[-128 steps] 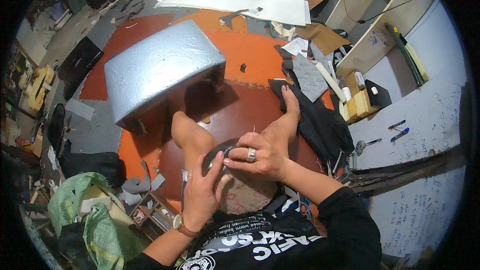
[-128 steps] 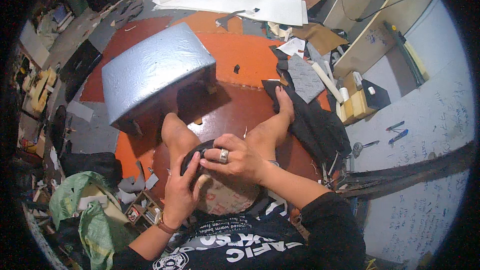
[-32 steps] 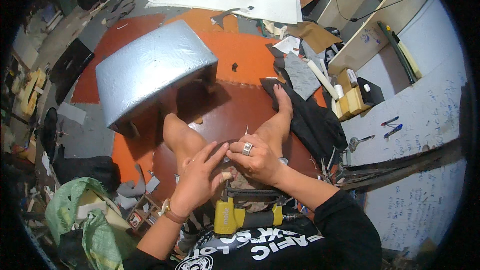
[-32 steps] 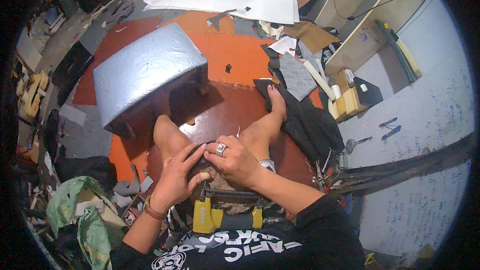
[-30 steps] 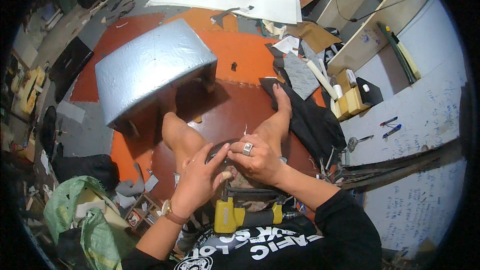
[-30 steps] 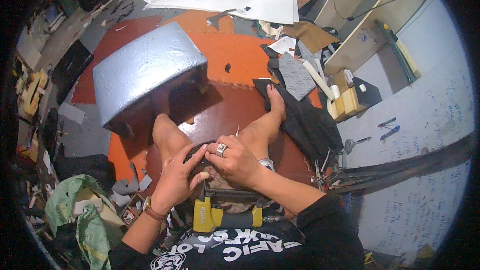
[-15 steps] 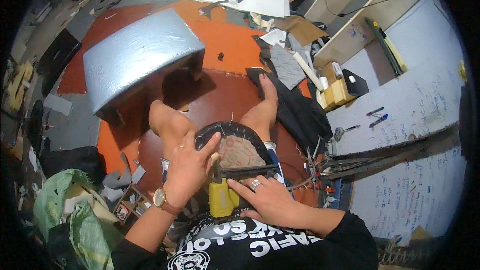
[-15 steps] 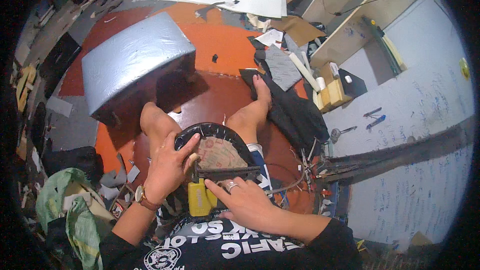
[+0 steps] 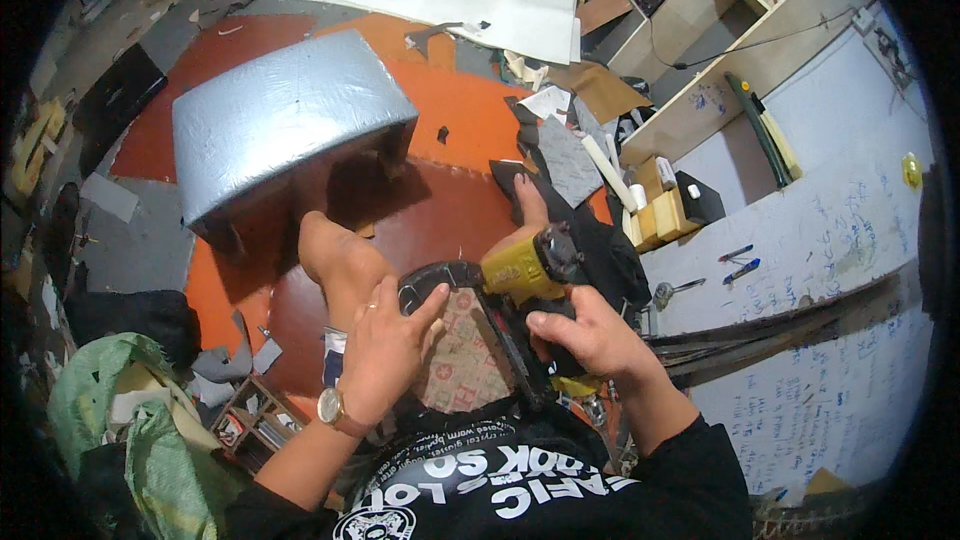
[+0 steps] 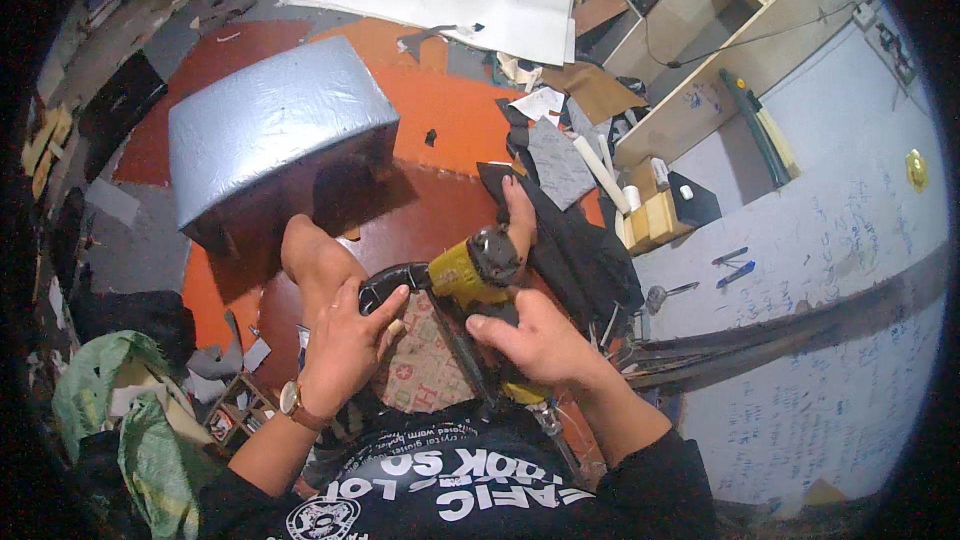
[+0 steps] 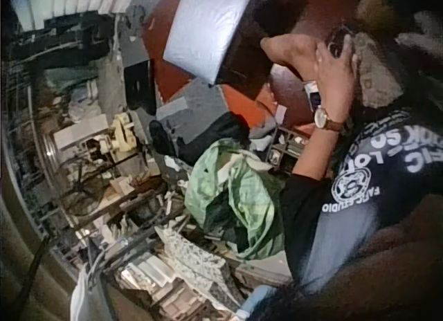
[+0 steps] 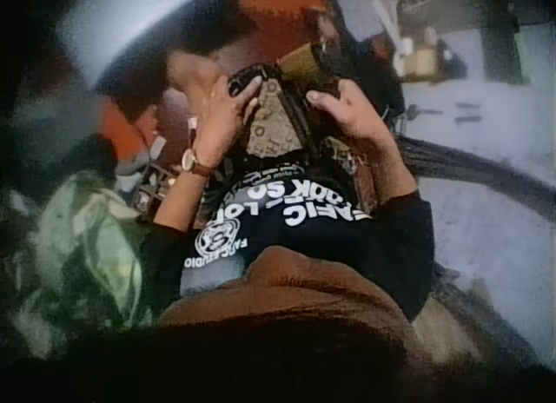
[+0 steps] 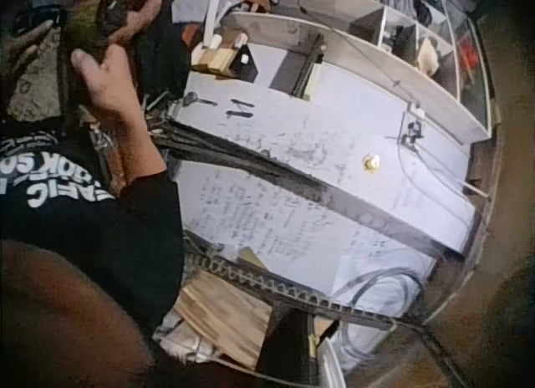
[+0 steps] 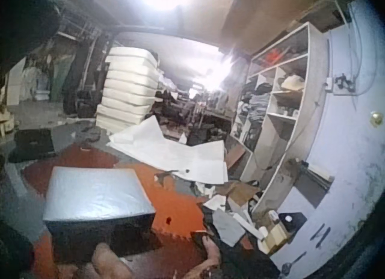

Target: The person uses a heat gun to apply heat to the rim of a hat base while seated on the floor. They then place a black fabric piece over the rim and press it into place, smoothing the edges by hand.

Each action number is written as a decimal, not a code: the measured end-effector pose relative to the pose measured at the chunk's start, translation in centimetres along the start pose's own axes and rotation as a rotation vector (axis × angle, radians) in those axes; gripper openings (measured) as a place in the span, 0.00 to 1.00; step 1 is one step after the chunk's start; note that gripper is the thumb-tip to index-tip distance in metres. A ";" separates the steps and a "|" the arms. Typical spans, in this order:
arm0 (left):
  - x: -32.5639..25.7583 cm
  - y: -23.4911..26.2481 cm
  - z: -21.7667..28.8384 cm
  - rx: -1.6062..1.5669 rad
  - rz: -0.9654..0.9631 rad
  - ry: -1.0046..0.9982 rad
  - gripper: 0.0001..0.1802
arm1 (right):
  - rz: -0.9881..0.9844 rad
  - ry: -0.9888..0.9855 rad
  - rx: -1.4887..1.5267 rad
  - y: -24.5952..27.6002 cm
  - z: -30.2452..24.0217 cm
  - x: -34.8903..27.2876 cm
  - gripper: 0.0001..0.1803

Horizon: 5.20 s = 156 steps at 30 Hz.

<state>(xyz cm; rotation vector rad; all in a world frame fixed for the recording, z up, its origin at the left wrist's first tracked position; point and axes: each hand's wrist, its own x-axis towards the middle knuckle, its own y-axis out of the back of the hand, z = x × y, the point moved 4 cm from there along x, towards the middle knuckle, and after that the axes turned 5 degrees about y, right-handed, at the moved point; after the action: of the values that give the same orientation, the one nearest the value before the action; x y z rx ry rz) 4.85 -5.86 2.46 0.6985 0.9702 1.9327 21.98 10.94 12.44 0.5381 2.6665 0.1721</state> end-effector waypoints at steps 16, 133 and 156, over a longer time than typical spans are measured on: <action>0.0 -0.2 -0.3 -0.007 0.055 -0.015 0.29 | -0.055 -0.064 -0.438 -1.7 -0.5 4.4 0.23; 1.5 3.6 0.1 -0.144 -0.292 0.090 0.41 | 0.263 1.452 -0.523 -5.0 5.8 9.2 0.22; -1.5 3.2 0.8 0.086 -0.162 0.188 0.36 | -0.042 -0.595 -0.532 -2.1 51.5 -3.4 0.27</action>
<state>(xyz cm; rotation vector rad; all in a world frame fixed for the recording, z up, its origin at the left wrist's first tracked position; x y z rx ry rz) 4.77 -8.00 5.41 0.4755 1.1942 1.8466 45.71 9.67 -33.42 0.2949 1.9427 0.5867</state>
